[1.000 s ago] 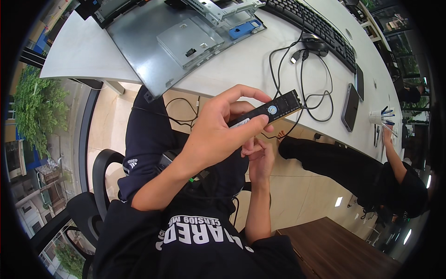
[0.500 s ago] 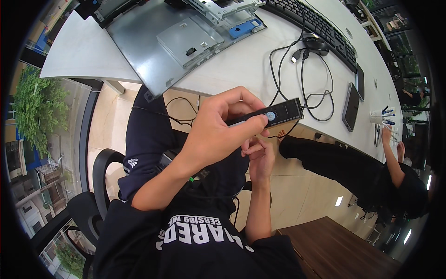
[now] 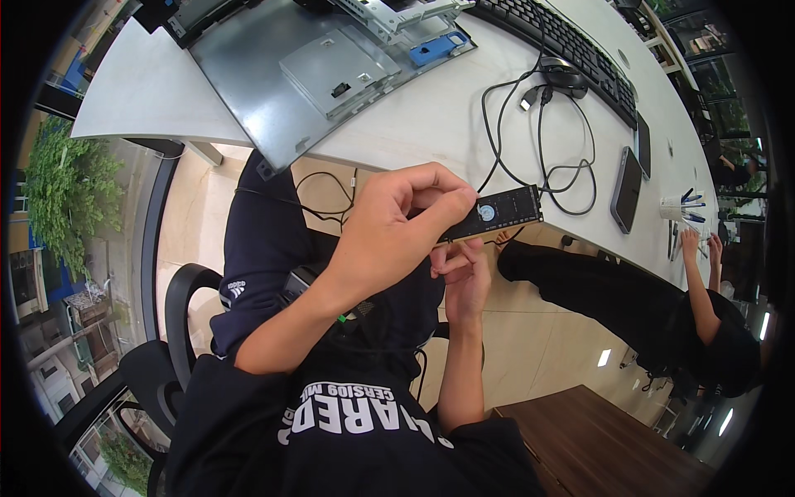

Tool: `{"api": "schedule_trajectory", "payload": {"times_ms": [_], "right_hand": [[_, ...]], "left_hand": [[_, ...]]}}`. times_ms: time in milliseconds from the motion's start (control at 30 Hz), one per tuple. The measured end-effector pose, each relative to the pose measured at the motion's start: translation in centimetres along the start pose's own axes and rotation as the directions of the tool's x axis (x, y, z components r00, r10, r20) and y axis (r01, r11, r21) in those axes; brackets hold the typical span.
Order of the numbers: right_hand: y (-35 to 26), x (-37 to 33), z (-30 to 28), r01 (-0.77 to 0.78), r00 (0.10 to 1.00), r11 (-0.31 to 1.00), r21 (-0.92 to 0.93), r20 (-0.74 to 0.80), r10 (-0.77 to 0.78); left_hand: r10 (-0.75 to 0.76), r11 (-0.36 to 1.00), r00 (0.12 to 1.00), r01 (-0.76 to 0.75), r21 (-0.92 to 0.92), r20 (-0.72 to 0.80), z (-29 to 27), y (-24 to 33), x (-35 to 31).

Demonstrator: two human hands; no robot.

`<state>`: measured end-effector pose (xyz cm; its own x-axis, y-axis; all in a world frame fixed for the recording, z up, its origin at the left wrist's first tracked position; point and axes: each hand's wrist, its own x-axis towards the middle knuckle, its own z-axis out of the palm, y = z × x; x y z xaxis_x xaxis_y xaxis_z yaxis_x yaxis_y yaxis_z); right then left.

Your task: The recorder is disassembling a desktop computer, removing components like RAM and cables.

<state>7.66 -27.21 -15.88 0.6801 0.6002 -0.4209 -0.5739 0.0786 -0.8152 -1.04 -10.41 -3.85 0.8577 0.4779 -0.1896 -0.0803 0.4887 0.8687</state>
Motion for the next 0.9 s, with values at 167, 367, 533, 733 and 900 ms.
{"api": "schedule_trajectory", "payload": {"times_ms": [167,367,533,733,900], "right_hand": [[-0.1,0.0,0.0,-0.007,1.000,1.000,0.014,-0.003,0.007],[0.0,-0.1,0.0,-0.009,1.000,1.000,0.013,-0.002,0.009],[-0.1,-0.2,0.1,-0.012,1.000,1.000,0.007,-0.015,0.012],[0.1,0.0,0.0,-0.006,1.000,1.000,0.014,0.001,0.006],[-0.1,-0.1,0.5,0.027,1.000,1.000,0.006,-0.015,-0.027]], "left_hand": [[0.006,0.999,1.000,-0.006,0.048,0.013,0.2,0.2,-0.1],[0.004,0.998,1.000,-0.004,0.058,-0.006,0.3,-0.3,-0.1],[0.007,0.996,1.000,-0.007,0.091,0.002,0.0,-0.3,0.0],[-0.023,0.997,1.000,0.022,0.080,0.015,0.1,0.5,-0.2],[0.022,0.997,0.999,-0.024,0.070,0.034,0.0,-0.3,0.1]]}}
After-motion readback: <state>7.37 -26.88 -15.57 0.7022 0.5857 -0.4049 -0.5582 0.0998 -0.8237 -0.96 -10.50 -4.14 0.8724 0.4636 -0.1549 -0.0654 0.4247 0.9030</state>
